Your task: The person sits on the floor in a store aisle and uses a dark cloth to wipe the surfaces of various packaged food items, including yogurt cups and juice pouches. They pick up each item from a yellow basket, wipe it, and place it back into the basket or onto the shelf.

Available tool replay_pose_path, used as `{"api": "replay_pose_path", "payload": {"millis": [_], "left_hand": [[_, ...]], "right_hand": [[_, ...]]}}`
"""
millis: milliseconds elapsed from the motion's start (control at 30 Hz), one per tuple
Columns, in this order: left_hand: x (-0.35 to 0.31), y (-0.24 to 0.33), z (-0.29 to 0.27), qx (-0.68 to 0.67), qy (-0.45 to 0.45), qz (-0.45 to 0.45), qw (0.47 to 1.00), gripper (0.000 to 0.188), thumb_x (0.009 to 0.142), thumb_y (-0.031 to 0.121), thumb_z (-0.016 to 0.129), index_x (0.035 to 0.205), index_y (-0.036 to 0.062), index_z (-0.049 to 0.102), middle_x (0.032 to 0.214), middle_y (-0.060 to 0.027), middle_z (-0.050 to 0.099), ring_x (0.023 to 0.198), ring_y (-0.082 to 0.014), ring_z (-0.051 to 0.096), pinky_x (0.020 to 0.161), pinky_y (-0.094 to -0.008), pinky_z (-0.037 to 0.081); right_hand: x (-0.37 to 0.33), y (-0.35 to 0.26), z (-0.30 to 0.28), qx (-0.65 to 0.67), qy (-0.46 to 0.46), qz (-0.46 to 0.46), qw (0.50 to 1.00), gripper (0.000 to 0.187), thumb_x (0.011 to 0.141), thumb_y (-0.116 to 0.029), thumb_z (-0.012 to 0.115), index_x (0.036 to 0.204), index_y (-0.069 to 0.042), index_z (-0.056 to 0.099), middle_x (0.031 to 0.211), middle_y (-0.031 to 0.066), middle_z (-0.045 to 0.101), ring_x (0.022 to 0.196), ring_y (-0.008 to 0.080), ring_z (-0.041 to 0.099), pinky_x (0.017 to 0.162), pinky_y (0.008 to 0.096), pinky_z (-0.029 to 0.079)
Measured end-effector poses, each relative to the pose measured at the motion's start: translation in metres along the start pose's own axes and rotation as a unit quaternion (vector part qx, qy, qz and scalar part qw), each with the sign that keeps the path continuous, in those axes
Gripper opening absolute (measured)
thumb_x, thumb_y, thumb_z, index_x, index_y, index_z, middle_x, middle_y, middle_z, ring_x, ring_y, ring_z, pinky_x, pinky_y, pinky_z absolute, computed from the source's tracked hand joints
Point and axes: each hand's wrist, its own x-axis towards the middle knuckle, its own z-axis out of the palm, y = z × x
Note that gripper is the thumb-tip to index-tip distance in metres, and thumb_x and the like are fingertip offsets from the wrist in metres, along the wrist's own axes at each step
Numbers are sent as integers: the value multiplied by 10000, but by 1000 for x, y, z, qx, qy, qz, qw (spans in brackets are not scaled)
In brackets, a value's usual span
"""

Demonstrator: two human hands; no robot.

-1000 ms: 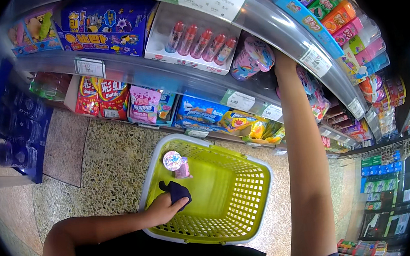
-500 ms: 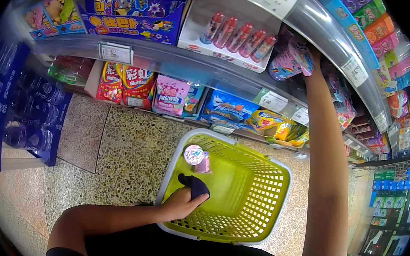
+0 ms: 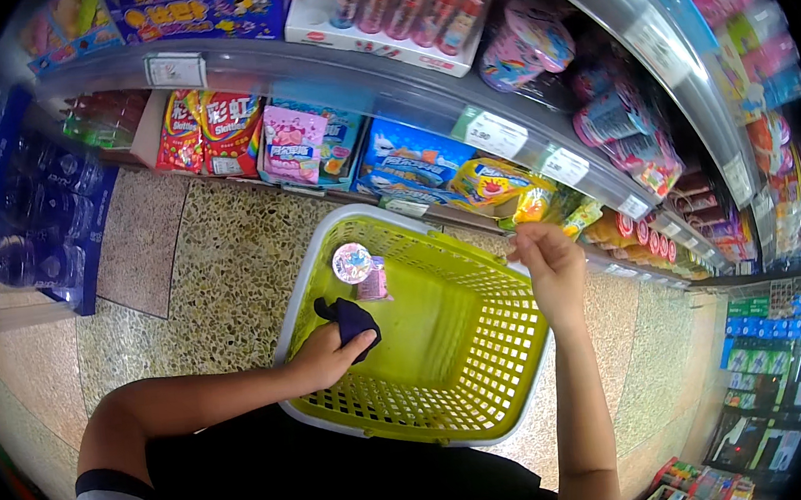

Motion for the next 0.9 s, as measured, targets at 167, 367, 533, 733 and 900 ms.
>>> {"api": "replay_pose_path", "payload": {"millis": [167, 367, 533, 733, 900], "left_hand": [[2, -1, 0, 12, 11, -4, 1000, 353, 906, 370, 484, 933, 26, 563, 766, -73, 590, 695, -198, 559, 646, -331, 434], [1, 4, -7, 12, 0, -79, 997, 384, 902, 351, 498, 1050, 6, 578, 909, -77, 630, 813, -162, 595, 702, -293, 468], [1, 7, -3, 114, -80, -114, 984, 434, 851, 445, 534, 958, 32, 612, 739, -74, 644, 660, -182, 625, 621, -305, 481], [-4, 13, -1, 122, -110, -97, 982, 430, 859, 455, 524, 895, 40, 629, 744, -82, 648, 660, -175, 625, 615, -295, 483], [-1, 8, 0, 53, -50, -51, 996, 439, 865, 453, 520, 966, 37, 612, 724, -64, 623, 629, -157, 582, 593, -297, 462]], "right_hand": [[35, -12, 12, -43, 75, -89, 992, 108, 837, -17, 573, 936, 12, 602, 798, 71, 642, 685, 108, 600, 635, 231, 477], [34, -5, 45, -202, 6, -107, 974, 168, 768, -56, 628, 932, -20, 612, 816, 120, 657, 697, 214, 640, 636, 295, 493], [-23, 88, 100, -329, -190, 26, 925, 531, 675, -177, 737, 1144, -84, 504, 1026, 144, 604, 908, 277, 606, 748, 365, 494], [-57, 121, 163, -433, -165, 20, 886, 915, 642, -202, 764, 1378, -242, 222, 1246, 168, 448, 1056, 349, 532, 816, 445, 476], [-70, 187, 173, -265, -73, 91, 957, 765, 666, -223, 750, 1302, -174, 328, 1119, 204, 521, 927, 396, 573, 753, 473, 471]]}}
